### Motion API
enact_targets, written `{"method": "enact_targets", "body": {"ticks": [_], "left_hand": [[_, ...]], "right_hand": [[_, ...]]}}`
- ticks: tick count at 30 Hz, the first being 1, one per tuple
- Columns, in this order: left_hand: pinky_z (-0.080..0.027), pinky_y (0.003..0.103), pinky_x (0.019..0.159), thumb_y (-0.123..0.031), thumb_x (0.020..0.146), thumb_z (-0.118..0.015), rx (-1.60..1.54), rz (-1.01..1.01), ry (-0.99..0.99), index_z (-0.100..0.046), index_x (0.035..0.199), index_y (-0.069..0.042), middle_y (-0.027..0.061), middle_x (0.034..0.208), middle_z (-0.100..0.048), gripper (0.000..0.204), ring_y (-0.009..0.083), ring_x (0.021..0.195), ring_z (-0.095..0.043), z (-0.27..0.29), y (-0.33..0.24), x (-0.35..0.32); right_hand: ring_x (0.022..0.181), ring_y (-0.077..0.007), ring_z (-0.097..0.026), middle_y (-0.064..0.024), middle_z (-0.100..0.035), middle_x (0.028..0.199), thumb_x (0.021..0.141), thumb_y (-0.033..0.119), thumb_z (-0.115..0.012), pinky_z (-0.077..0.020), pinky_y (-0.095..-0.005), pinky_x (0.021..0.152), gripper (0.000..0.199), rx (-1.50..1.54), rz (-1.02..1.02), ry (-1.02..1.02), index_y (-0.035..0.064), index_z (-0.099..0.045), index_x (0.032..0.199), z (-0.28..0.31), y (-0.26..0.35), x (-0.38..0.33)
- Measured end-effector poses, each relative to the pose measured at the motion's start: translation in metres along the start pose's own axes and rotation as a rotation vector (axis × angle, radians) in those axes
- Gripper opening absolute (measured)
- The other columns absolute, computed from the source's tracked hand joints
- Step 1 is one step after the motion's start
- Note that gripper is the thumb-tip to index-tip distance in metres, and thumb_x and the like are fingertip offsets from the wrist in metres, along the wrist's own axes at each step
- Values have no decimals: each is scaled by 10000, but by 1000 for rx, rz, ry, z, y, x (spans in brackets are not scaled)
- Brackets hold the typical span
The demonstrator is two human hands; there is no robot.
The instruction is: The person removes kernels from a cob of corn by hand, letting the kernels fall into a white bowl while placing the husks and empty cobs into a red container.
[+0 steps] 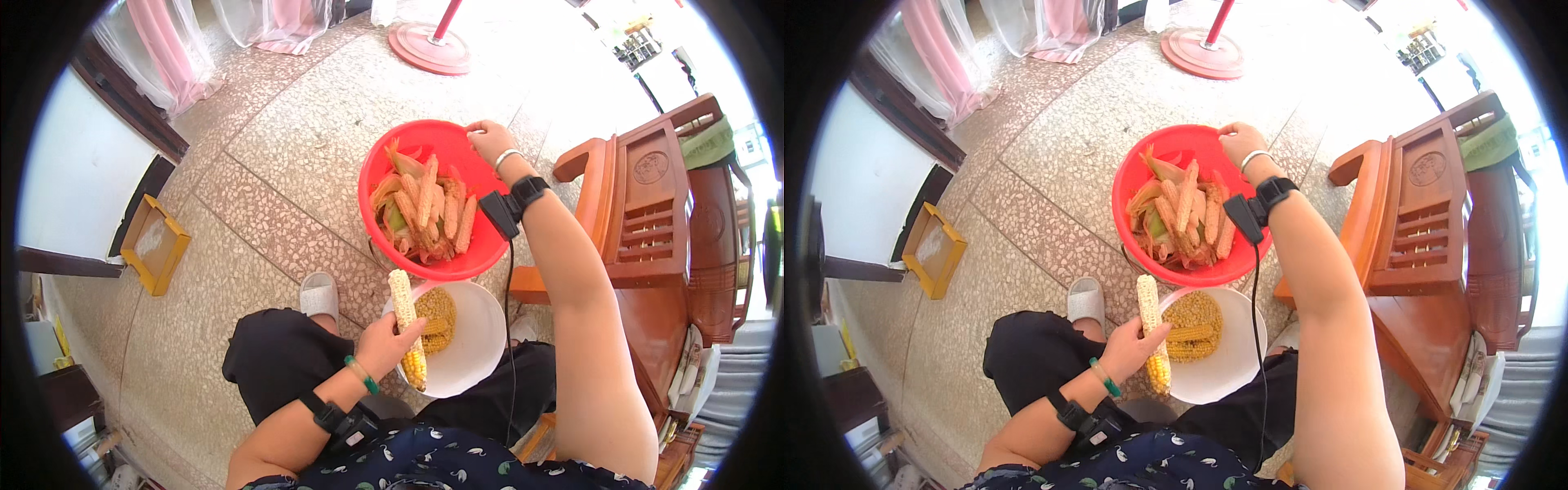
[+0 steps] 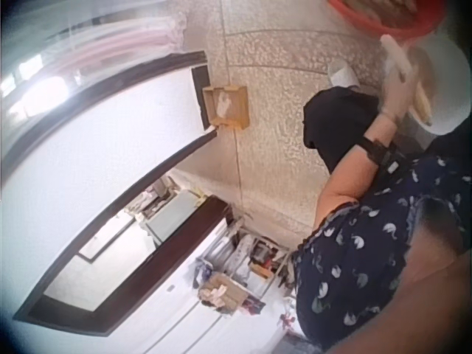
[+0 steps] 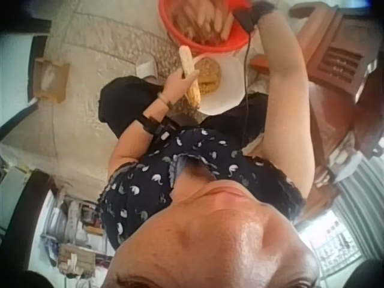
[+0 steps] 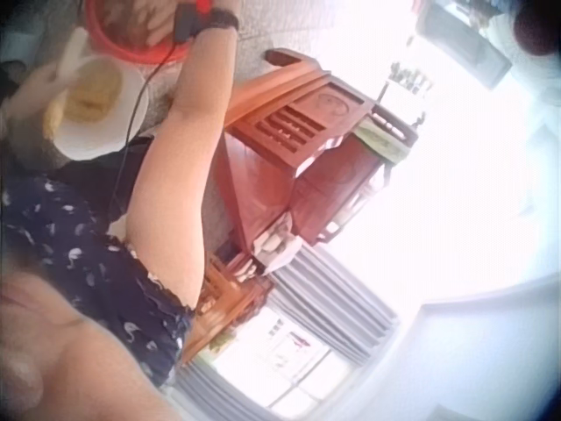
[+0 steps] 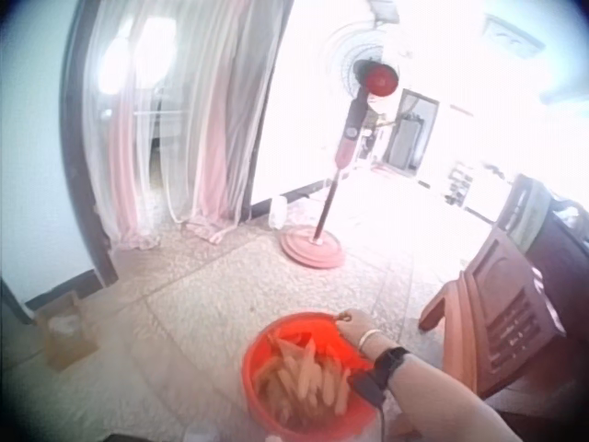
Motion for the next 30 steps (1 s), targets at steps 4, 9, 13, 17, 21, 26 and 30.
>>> {"method": "enact_targets", "body": {"ticks": [4, 9, 13, 17, 21, 26, 30], "left_hand": [[-457, 364, 648, -451, 756, -566, -47, 23, -1, -591, 886, -2, 190, 766, -611, 468, 309, 731, -601, 2, 7, 7], [-461, 359, 648, -452, 759, -562, -54, 42, 28, -590, 904, -10, 183, 760, -614, 465, 302, 723, -604, -1, 10, 5], [-464, 353, 657, -450, 764, -555, -74, 53, 53, -588, 920, -12, 176, 758, -616, 466, 296, 722, -607, -3, 9, 4], [-465, 352, 661, -451, 765, -551, -63, 44, 61, -586, 923, -11, 175, 751, -615, 469, 294, 724, -608, -7, 7, 4], [-462, 279, 651, -354, 786, -583, -39, 54, 75, -573, 944, 19, 126, 781, -625, 405, 167, 705, -601, -7, 1, 4], [-464, 357, 679, -456, 762, -547, 21, 7, 69, -583, 948, -16, 188, 783, -615, 480, 307, 755, -606, -13, -2, 3], [-462, 303, 634, -384, 776, -579, -17, -59, 57, -581, 920, 16, 132, 756, -619, 425, 192, 685, -601, -18, -11, -3]], "right_hand": [[875, -280, -571, -152, -610, 898, 734, 216, -581, -445, -343, 781, 238, -300, 21, -95, 105, -599, 944, -16, 5, 31], [947, -298, -542, -164, -584, 985, 747, 229, -581, -429, -358, 817, 259, -482, 30, -65, 118, -576, 980, -33, 4, 53], [934, -296, -549, -149, -589, 964, 769, 207, -546, -433, -368, 807, 193, -555, 3, -48, 112, -586, 932, -43, 6, 54], [922, -299, -553, -141, -593, 943, 781, 200, -520, -440, -374, 794, 165, -556, 27, -77, 104, -591, 894, -42, -4, 53], [932, -304, -549, -143, -591, 957, 773, 213, -528, -439, -371, 802, 184, -532, 66, -33, 98, -592, 902, -43, -3, 33], [931, -296, -554, -145, -593, 985, 755, 208, -535, -432, -360, 823, 232, -531, 125, -68, 78, -603, 935, -38, -2, 13], [903, -296, -568, -156, -612, 916, 749, 205, -537, -442, -358, 811, 241, -456, 120, -93, 75, -622, 933, -25, 0, 20]]}}
Point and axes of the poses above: each hand's wrist, its own x-axis towards the middle knuckle, its own z-axis out of the back of the hand, y = z × x, the point moved 5 cm from there along x, towards the middle knuckle
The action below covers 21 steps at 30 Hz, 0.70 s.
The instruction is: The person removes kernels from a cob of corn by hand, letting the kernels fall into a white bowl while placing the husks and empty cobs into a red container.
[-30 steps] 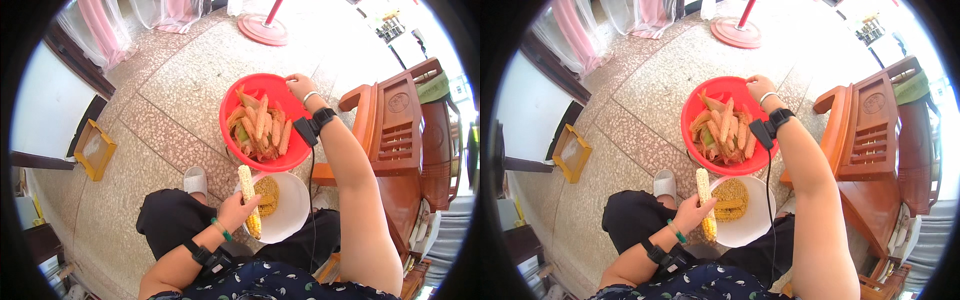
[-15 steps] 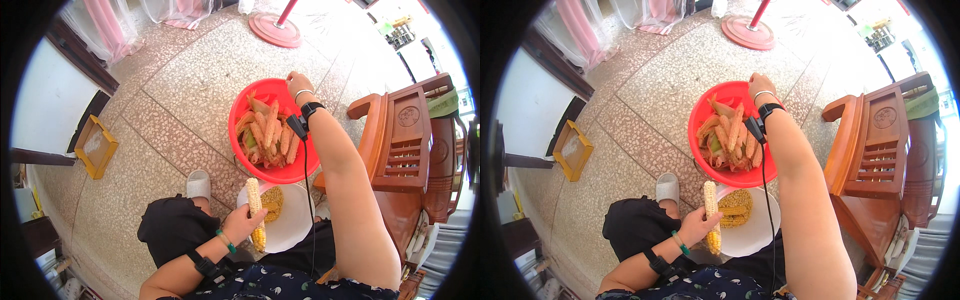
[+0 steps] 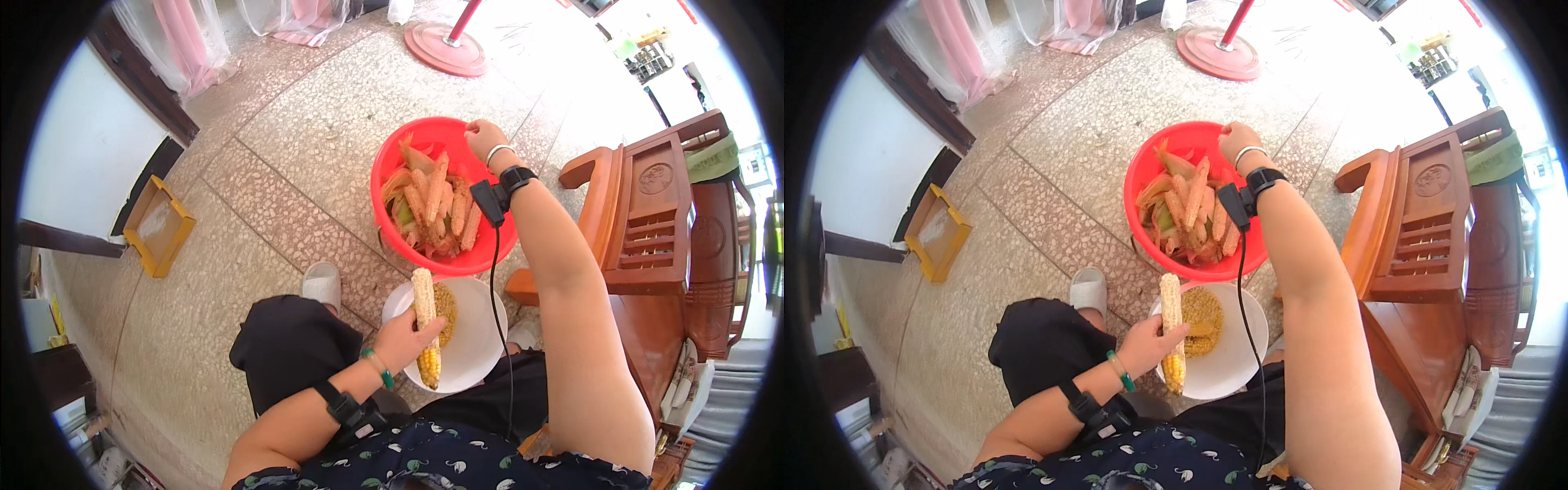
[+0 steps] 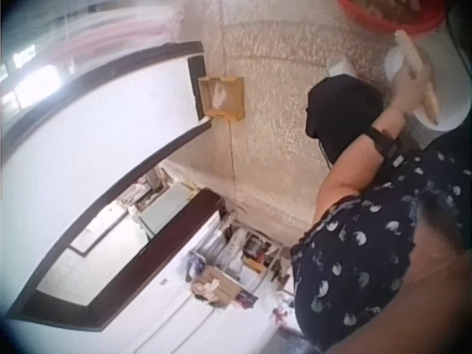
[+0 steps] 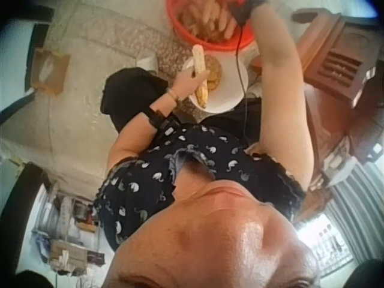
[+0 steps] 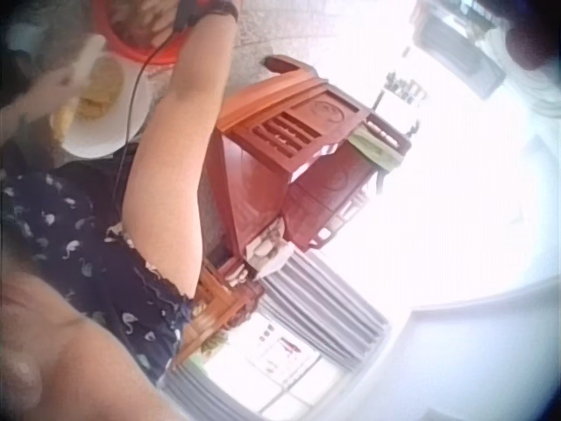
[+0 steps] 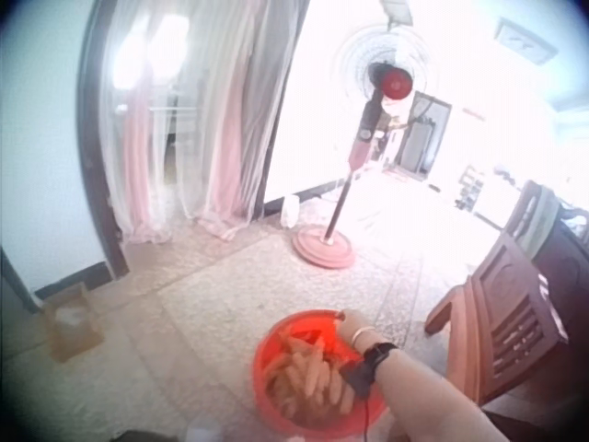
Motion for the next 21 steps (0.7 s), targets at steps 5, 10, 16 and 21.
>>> {"method": "enact_targets", "body": {"ticks": [5, 10, 16, 21], "left_hand": [[-450, 359, 690, -449, 770, -528, -56, 17, -1, -589, 947, -12, 189, 832, -614, 476, 304, 776, -597, 3, 1, 10], [-443, 355, 707, -443, 775, -524, -135, -63, -1, -588, 915, -4, 185, 831, -612, 466, 301, 796, -593, -3, -5, 14], [-421, 250, 456, -404, 806, -548, -164, -207, -74, -570, 893, 24, 65, 669, -575, 437, 119, 523, -539, -12, -12, 11], [-442, 274, 516, -450, 782, -548, -292, -145, 80, -567, 838, 14, 78, 671, -574, 468, 156, 576, -561, -34, -7, 13]], "right_hand": [[753, -226, -608, -133, -624, 809, 772, 180, -543, -491, -305, 682, 244, 439, -35, 308, -4, -610, 918, -2, 24, -49], [682, -143, -591, -84, -599, 812, 861, 152, -479, -507, -257, 608, 244, 907, -274, 655, -22, -540, 1020, 11, 32, -166], [840, -154, -570, -66, -580, 945, 876, 215, -462, -485, -295, 740, 259, 1310, -613, 692, 18, -533, 1031, 9, 14, -318], [955, -222, -549, -113, -554, 1045, 903, 235, -376, -448, -368, 838, 332, 1709, -749, 656, -5, -465, 1114, 22, 36, -400]]}}
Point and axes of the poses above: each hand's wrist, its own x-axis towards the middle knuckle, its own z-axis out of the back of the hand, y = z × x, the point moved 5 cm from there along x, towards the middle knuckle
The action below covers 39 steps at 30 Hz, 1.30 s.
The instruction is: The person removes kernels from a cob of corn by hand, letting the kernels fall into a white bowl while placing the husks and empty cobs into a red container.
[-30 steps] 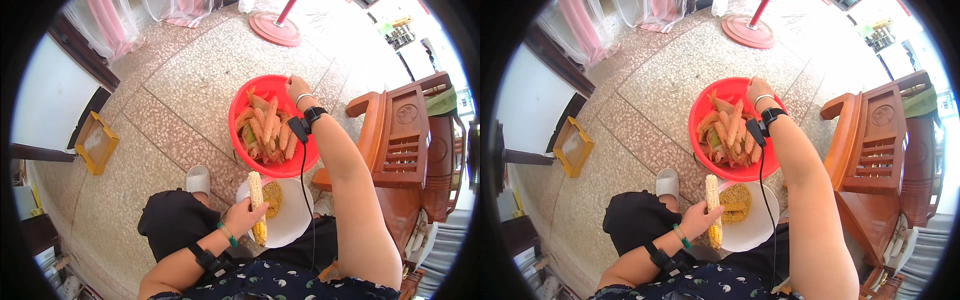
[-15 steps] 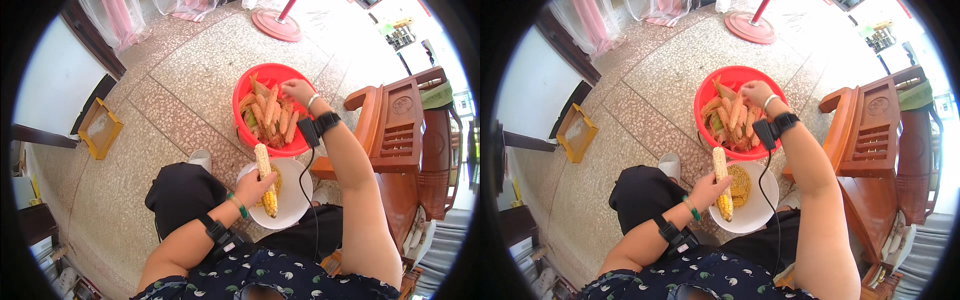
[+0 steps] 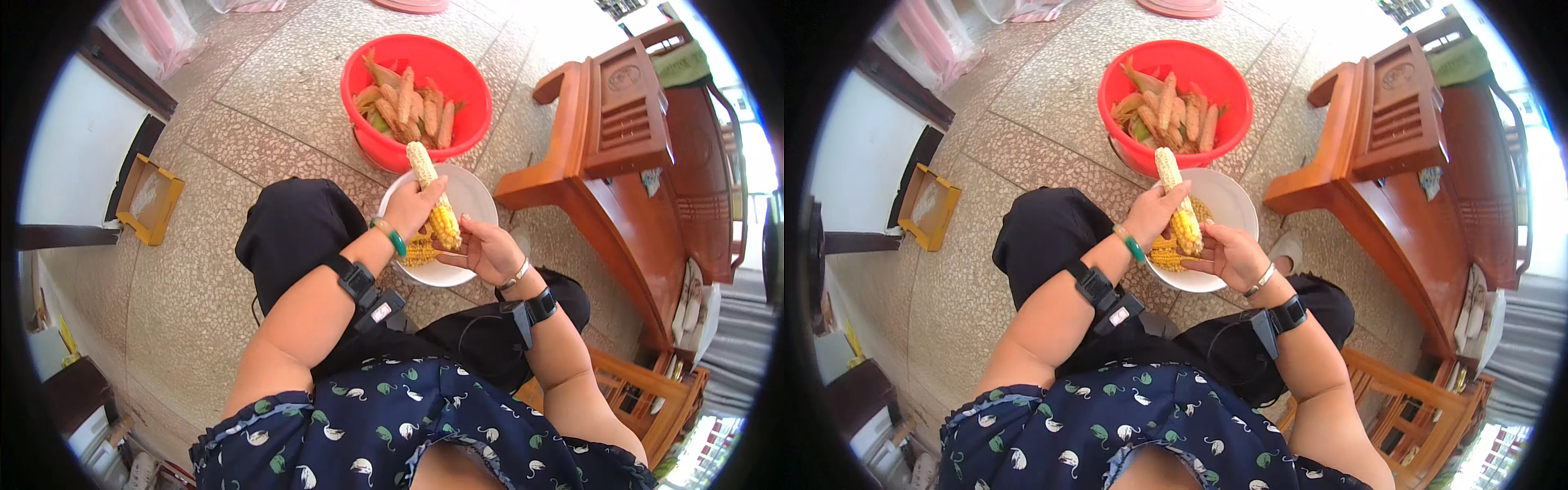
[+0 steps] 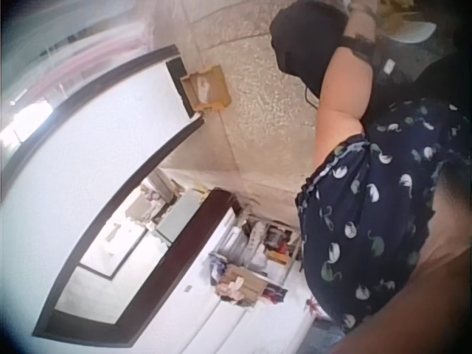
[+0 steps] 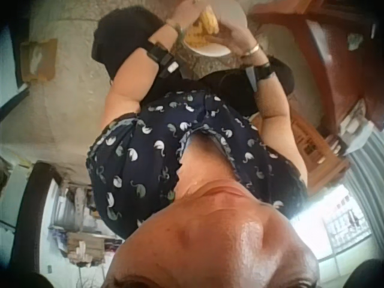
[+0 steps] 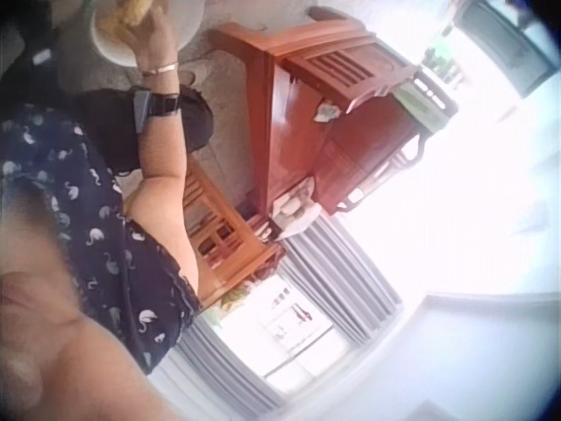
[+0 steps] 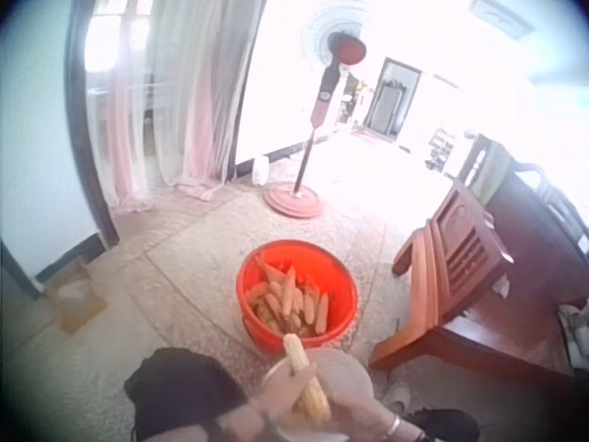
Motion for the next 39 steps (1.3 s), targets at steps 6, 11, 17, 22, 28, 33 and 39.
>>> {"method": "enact_targets", "body": {"ticks": [6, 11, 17, 22, 28, 33, 39], "left_hand": [[-411, 231, 423, -485, 774, -556, 75, 131, 195, -578, 829, -1, 44, 671, -568, 488, 108, 508, -531, -32, 4, -10], [-369, 198, 416, -503, 790, -529, 116, 104, 253, -546, 879, -38, 5, 671, -530, 473, 75, 505, -491, -44, 8, -15], [-383, 190, 431, -494, 781, -549, 115, 189, 209, -530, 894, -33, 14, 684, -513, 475, 76, 512, -480, -31, 14, -10], [-401, 195, 442, -441, 789, -567, 133, 180, 160, -521, 903, -18, 18, 690, -513, 440, 71, 504, -467, -13, 24, 0], [-414, 203, 430, -386, 783, -592, 127, 161, 162, -527, 894, -13, 31, 677, -532, 395, 80, 485, -482, -10, 25, 4], [-422, 201, 414, -326, 770, -624, 130, 164, 174, -521, 897, -1, 43, 671, -549, 363, 85, 477, -505, -13, 23, 4], [-422, 204, 397, -294, 775, -619, 183, 134, 161, -467, 944, 19, 65, 711, -568, 387, 87, 470, -514, -16, 23, 7]], "right_hand": [[941, -218, -552, -113, -548, 1054, 906, 231, -372, -451, -359, 827, 336, 76, 112, 68, -8, -452, 1128, 9, -17, -31], [875, -172, -562, -90, -554, 1017, 906, 236, -374, -466, -303, 741, 323, 48, 114, 51, 17, -461, 1126, 23, -32, -28], [879, -178, -563, -105, -559, 1013, 921, 243, -313, -465, -303, 745, 353, 61, 129, 135, 14, -412, 1171, 31, -38, -17], [844, -194, -576, -128, -570, 960, 919, 244, -330, -487, -312, 730, 342, 56, 162, 173, -4, -435, 1130, 29, -46, 0], [769, -183, -582, -113, -573, 894, 916, 256, -343, -501, -305, 677, 324, -52, 215, 75, -9, -476, 1045, 33, -50, 17], [655, -152, -568, -99, -573, 821, 920, 286, -330, -495, -269, 594, 343, -151, 251, -60, -9, -493, 982, 45, -53, 26], [628, -160, -562, -119, -580, 828, 924, 309, -322, -497, -273, 587, 376, -269, 244, -129, -20, -490, 993, 45, -50, 28]]}}
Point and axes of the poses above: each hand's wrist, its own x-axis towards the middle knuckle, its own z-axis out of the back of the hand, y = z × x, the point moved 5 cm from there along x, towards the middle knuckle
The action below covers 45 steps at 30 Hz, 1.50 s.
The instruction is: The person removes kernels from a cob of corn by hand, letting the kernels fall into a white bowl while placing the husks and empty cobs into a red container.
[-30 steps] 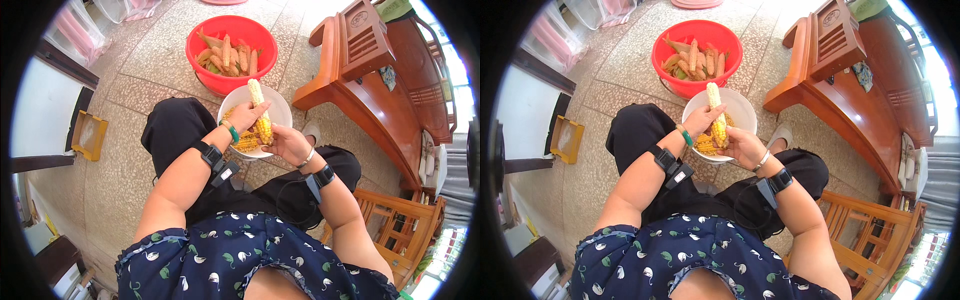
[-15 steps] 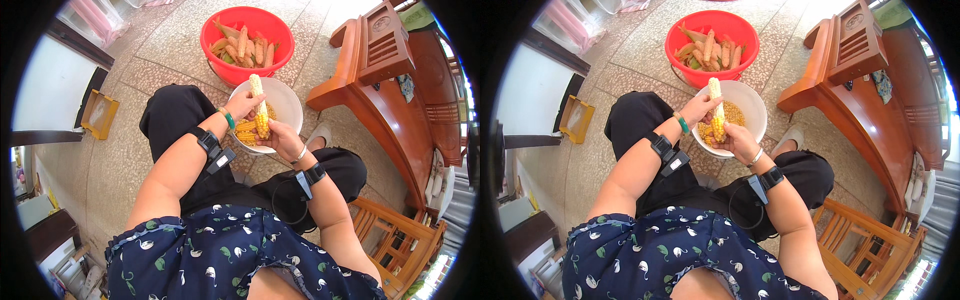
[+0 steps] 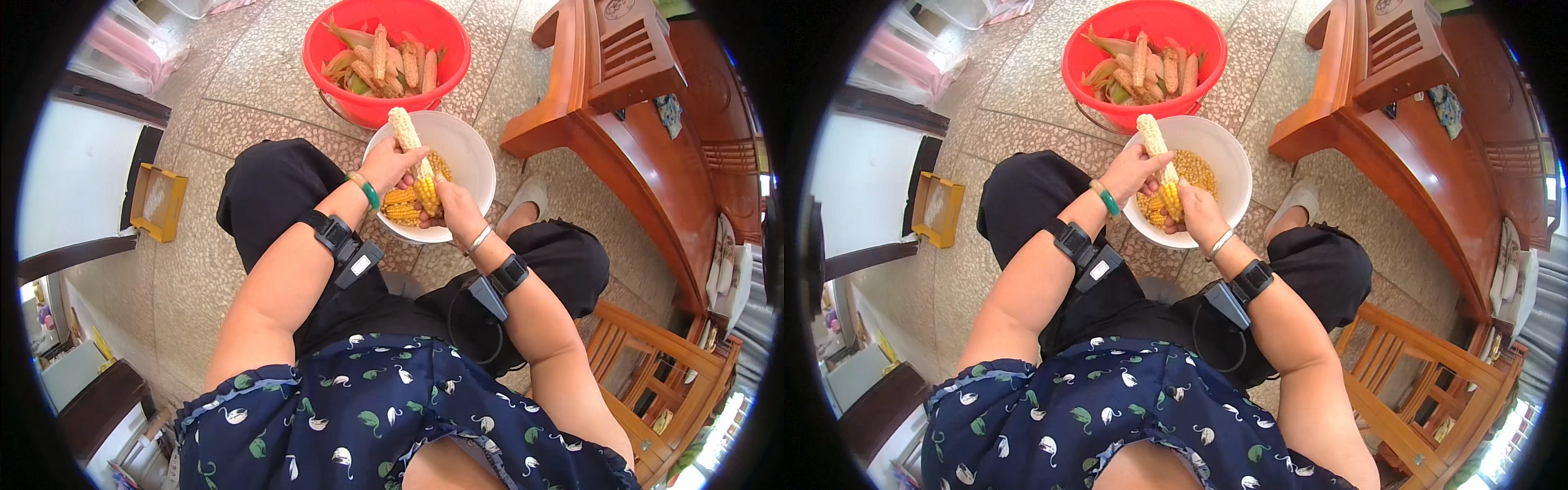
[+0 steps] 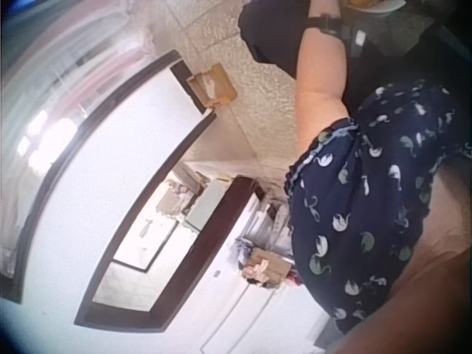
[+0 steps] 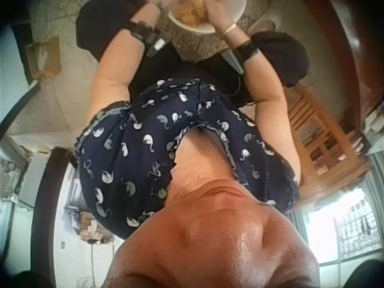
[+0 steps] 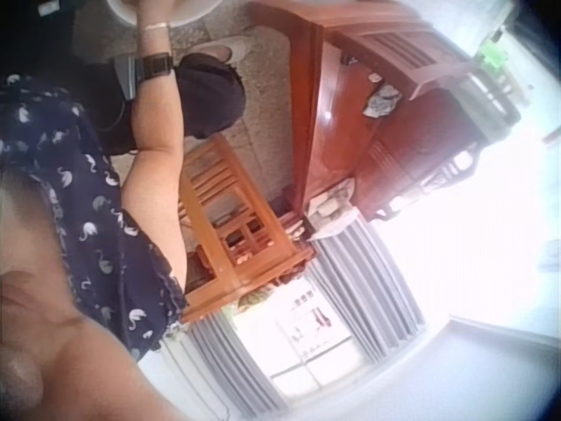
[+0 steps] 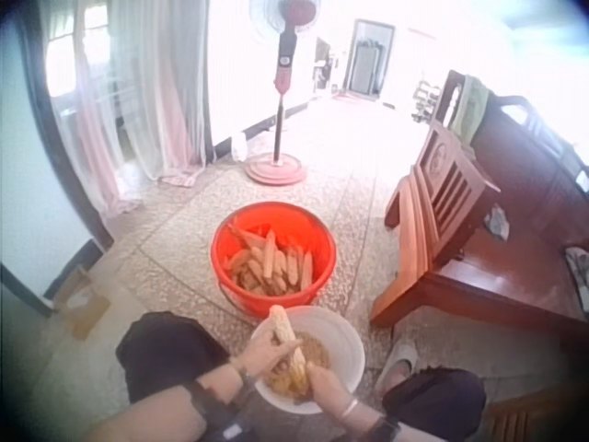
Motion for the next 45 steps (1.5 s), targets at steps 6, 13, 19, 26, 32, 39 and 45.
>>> {"method": "enact_targets", "body": {"ticks": [6, 13, 19, 26, 32, 39, 45], "left_hand": [[-389, 184, 407, -290, 811, -575, 2, 12, -26, -481, 967, -23, 35, 722, -552, 323, 69, 474, -481, 1, 0, 0], [-388, 184, 406, -290, 818, -562, -65, 6, -36, -473, 986, -40, 35, 751, -558, 314, 64, 481, -485, 7, -3, -2], [-398, 199, 377, -271, 818, -562, -48, -25, -60, -489, 933, -17, 44, 692, -560, 289, 79, 451, -492, 7, -2, -2], [-380, 185, 379, -246, 829, -548, 3, 26, -43, -467, 964, -42, 21, 673, -543, 257, 64, 448, -472, 6, 3, 1], [-376, 182, 391, -264, 827, -546, 13, 27, -40, -496, 915, -38, 14, 652, -534, 248, 62, 440, -464, 7, 3, 0], [-360, 186, 392, -288, 826, -552, -11, 59, 4, -515, 878, -46, 7, 632, -526, 250, 61, 440, -459, 4, 6, 1], [-352, 189, 392, -306, 841, -524, -104, -90, -38, -513, 889, -55, 7, 657, -532, 256, 64, 451, -456, 6, -5, -1]], "right_hand": [[677, -237, -614, -165, -589, 844, 916, 313, -308, -535, -332, 609, 410, 222, -114, -101, -53, -456, 1025, 5, 4, 3], [827, -242, -594, -166, -558, 953, 917, 262, -324, -519, -348, 725, 364, 335, -41, 40, -43, -446, 1073, -1, 8, 0], [740, -183, -581, -131, -563, 873, 922, 235, -330, -517, -305, 651, 317, 128, 34, 38, -34, -470, 1014, -2, 2, 2], [488, -149, -526, -112, -565, 714, 929, 260, -299, -483, -271, 448, 358, -42, 113, -94, -41, -487, 882, -5, 0, 4], [442, -146, -510, -112, -550, 653, 929, 255, -287, -475, -270, 403, 380, -104, 139, -148, -47, -493, 827, -10, 7, -3], [410, -156, -504, -114, -553, 627, 927, 251, -297, -482, -272, 403, 363, -51, 94, -210, -39, -496, 834, -4, 4, 0], [689, -216, -590, -137, -572, 844, 904, 275, -360, -528, -320, 580, 354, 205, -17, -93, -40, -501, 987, 10, 4, 0]]}}
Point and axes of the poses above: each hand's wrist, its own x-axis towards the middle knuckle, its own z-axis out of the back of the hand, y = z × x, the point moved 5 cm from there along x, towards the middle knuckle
